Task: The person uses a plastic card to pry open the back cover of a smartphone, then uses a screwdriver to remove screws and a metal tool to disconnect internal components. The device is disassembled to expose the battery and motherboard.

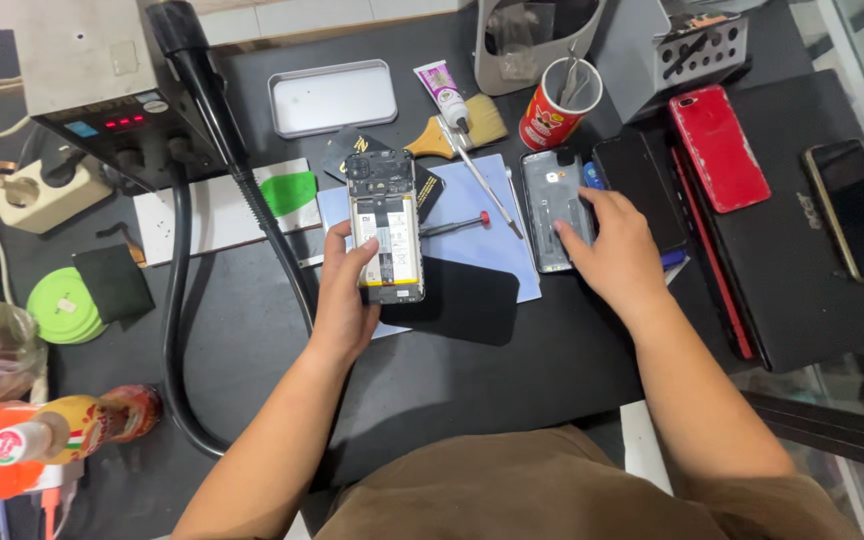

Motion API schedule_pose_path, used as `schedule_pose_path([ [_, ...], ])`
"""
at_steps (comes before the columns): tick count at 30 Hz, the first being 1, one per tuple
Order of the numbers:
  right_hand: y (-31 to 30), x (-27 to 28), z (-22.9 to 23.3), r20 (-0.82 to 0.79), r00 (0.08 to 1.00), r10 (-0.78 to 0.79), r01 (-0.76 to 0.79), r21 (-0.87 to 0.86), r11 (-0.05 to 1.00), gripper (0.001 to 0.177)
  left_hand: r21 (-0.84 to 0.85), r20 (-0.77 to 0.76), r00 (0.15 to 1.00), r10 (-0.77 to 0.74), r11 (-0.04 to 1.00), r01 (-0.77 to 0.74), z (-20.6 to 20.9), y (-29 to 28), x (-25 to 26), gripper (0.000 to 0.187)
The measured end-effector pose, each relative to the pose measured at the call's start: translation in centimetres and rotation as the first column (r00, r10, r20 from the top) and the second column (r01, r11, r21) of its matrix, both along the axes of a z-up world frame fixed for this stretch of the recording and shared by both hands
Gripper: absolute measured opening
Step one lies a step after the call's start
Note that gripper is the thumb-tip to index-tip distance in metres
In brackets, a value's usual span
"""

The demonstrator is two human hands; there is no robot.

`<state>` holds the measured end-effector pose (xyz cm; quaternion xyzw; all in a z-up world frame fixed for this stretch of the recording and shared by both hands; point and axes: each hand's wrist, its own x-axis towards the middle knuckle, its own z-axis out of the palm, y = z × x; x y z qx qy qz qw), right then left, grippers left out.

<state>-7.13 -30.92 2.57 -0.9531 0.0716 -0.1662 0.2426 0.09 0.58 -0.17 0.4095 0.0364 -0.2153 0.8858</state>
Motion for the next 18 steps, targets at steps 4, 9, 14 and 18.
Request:
schedule_pose_path([
  [4,0.89,-0.09,-0.02,-0.005,1.000,0.014,-0.015,-0.220,0.975,0.039,-0.008,0.029,1.000,0.006,1.000,-0.006,-0.02,0.14,-0.08,0.038],
  [9,0.89,0.15,-0.24,-0.121,0.986,0.118,-0.138,-0.178,0.974,0.032,0.010,0.031,0.999,0.013,1.000,-0.014,-0.12,0.15,0.11,0.038],
  [14,0.56,0.22,-0.11,-0.166,0.971,0.172,-0.195,-0.133,0.972,0.034,-0.003,0.068,0.998,0.000,1.000,0.000,-0.41,0.07,0.14,0.037],
  [18,0.85,0.41,0.36,-0.187,0.970,0.153,-0.188,-0.187,0.964,0.042,0.014,0.075,0.997,-0.012,1.000,0.011,-0.54,0.07,0.06,0.037],
])
